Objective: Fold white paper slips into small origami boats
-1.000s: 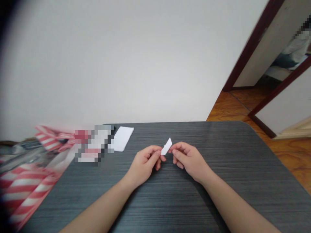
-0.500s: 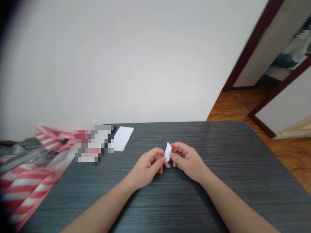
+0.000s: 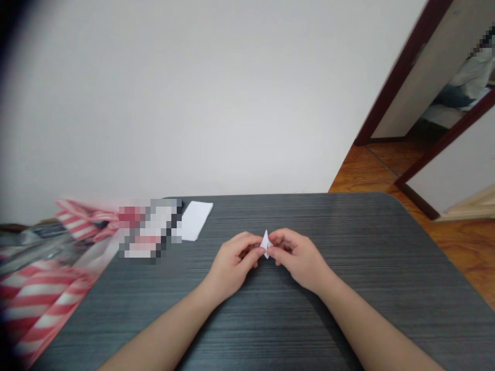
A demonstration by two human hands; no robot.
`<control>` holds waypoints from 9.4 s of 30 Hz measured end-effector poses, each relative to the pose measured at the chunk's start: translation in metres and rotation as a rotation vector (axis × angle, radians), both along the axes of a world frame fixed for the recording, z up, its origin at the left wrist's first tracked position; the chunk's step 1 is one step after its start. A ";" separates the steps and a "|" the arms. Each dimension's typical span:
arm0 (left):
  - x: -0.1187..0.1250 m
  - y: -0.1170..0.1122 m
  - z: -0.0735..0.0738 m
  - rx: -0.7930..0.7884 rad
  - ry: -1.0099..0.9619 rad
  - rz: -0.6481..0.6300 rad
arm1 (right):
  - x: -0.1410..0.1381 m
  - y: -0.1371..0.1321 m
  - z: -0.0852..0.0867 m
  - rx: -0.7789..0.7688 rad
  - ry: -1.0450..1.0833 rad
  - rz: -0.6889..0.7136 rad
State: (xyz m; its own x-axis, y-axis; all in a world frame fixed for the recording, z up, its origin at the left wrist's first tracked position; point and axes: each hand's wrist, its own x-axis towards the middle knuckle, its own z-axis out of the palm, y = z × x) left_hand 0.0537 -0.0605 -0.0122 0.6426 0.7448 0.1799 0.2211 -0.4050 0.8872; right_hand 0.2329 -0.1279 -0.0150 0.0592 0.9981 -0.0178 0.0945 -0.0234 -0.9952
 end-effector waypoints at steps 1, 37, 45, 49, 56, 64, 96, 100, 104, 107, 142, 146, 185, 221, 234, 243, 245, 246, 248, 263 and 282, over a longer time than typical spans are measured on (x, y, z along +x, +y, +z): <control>0.000 0.000 0.000 -0.002 0.007 -0.002 | 0.000 0.000 0.000 0.001 0.002 -0.004; 0.003 -0.007 0.002 0.152 0.051 0.001 | 0.001 -0.002 -0.003 0.156 -0.273 0.012; 0.003 -0.007 0.002 0.153 0.054 -0.003 | 0.000 -0.002 -0.001 0.160 -0.286 0.011; 0.003 -0.006 0.002 0.150 0.058 -0.004 | 0.001 -0.002 -0.003 0.157 -0.277 0.029; 0.002 -0.006 -0.001 0.169 0.036 -0.015 | 0.004 -0.002 -0.010 0.140 -0.251 0.046; 0.003 -0.007 -0.003 0.180 0.038 0.006 | 0.006 -0.003 -0.007 0.145 -0.333 0.021; 0.003 0.002 -0.010 0.149 -0.003 0.254 | 0.015 -0.004 0.001 0.139 -0.442 -0.202; 0.003 0.004 -0.007 0.178 0.048 0.218 | 0.017 -0.003 0.003 0.143 -0.549 -0.141; 0.004 0.004 -0.010 0.157 0.035 0.242 | 0.027 0.000 0.006 0.168 -0.671 -0.131; 0.006 0.003 -0.011 0.113 0.034 0.248 | 0.051 0.004 0.005 0.146 -0.725 -0.302; 0.018 0.001 -0.002 0.070 0.125 0.205 | 0.156 0.002 -0.011 -0.136 -0.880 -0.839; 0.017 0.002 -0.004 0.062 0.126 0.200 | 0.156 0.002 -0.012 -0.136 -0.864 -0.839; -0.071 0.063 0.005 0.531 0.929 0.659 | 0.059 0.009 -0.010 0.030 -1.050 0.080; -0.061 0.053 0.021 0.383 0.120 0.872 | 0.061 0.008 -0.009 0.060 -0.990 0.060; -0.001 0.015 -0.004 -0.728 -0.451 0.349 | 0.060 0.008 -0.002 0.056 -0.993 0.039; 0.003 0.014 -0.013 -0.701 -0.343 0.198 | 0.044 0.007 -0.004 0.008 -0.496 -0.011; 0.003 0.013 -0.012 -0.667 -0.310 0.160 | 0.039 0.008 -0.007 -0.022 -0.316 0.002; 0.003 0.012 -0.011 -0.650 -0.295 0.146 | 0.037 0.008 -0.007 -0.030 -0.249 0.014; 0.004 0.010 -0.008 -0.622 -0.263 0.127 | 0.034 0.009 -0.008 -0.023 -0.166 0.024; 0.003 0.007 0.002 -0.537 -0.143 0.081 | 0.026 0.005 -0.007 -0.030 -0.097 0.080; -0.004 0.011 -0.005 -0.594 -0.244 0.028 | 0.031 0.002 -0.004 -0.038 -0.109 0.080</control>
State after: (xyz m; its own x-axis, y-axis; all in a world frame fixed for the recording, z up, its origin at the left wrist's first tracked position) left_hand 0.0497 -0.0491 -0.0171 0.6138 0.7787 -0.1299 -0.0124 0.1740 0.9847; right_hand 0.2642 -0.1255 -0.0187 -0.0169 0.9984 -0.0532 0.2055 -0.0486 -0.9774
